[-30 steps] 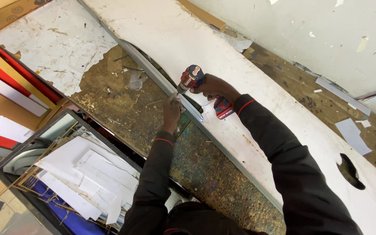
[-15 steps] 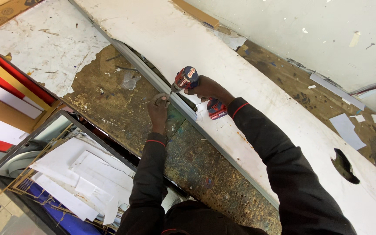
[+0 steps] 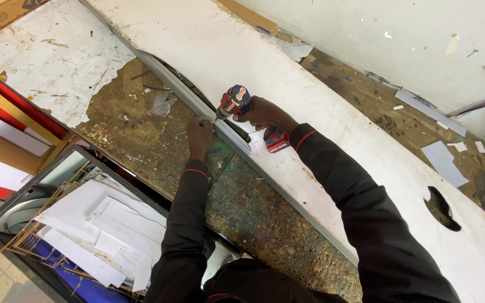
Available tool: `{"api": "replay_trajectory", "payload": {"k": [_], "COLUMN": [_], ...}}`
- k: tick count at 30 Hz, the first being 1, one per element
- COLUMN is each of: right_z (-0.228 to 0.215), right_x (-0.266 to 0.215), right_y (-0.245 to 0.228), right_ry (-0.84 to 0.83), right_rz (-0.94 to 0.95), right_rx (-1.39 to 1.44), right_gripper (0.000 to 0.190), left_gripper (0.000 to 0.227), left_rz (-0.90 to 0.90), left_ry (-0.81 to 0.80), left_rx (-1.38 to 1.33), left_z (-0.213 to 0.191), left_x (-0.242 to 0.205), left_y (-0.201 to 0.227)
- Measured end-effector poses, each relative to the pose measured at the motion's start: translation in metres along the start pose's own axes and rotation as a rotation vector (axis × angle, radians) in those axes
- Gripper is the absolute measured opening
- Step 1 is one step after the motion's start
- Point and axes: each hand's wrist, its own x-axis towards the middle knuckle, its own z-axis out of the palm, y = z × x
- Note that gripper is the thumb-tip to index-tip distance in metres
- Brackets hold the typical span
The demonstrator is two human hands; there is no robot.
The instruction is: The person uses a cordless drill to drive screws into a white board placed on a workbench. They repeatedly position screws and operate the drill to fasten them into the board's surface.
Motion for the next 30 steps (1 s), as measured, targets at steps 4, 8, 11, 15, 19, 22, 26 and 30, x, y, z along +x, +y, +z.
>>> {"api": "replay_trajectory", "payload": {"k": [4,8,11,15,19,22,26,30], "right_z": [0.000,0.001,0.001,0.000,0.000,0.000,-0.001,-0.004], "right_x": [-0.001,-0.002,-0.001,-0.003,-0.003,-0.003,0.001,0.003], "right_y": [-0.001,-0.001,0.000,0.000,-0.001,-0.001,-0.002,-0.011], "right_ry": [-0.007,0.009,0.012,0.011,0.011,0.013,-0.005,-0.027], "right_rz": [0.015,0.003,0.009,0.000,-0.014,0.000,0.018,0.038], "right_rx": [-0.027,-0.017,-0.021,-0.028,-0.056,-0.067,-0.037,-0.042], "right_gripper": [0.043,0.047,0.046,0.047,0.050,0.046,0.047,0.043], "left_gripper": [0.026,0.022,0.023,0.026,0.030,0.034,0.024,0.022], "left_rz": [0.117,0.167,0.144,0.059,-0.031,-0.013,0.091,0.187], "left_ry": [0.017,0.030,0.020,-0.034,-0.051,-0.025,-0.024,-0.030], "left_rx": [0.145,0.295,0.284,0.139,0.081,0.052,-0.027,-0.080], "left_z": [0.003,0.006,0.003,0.002,0.006,0.008,0.002,0.002], "left_x": [0.006,0.006,0.007,0.001,-0.007,-0.004,-0.007,-0.005], "left_y": [-0.002,-0.001,-0.001,0.002,0.004,0.003,0.003,0.000]}}
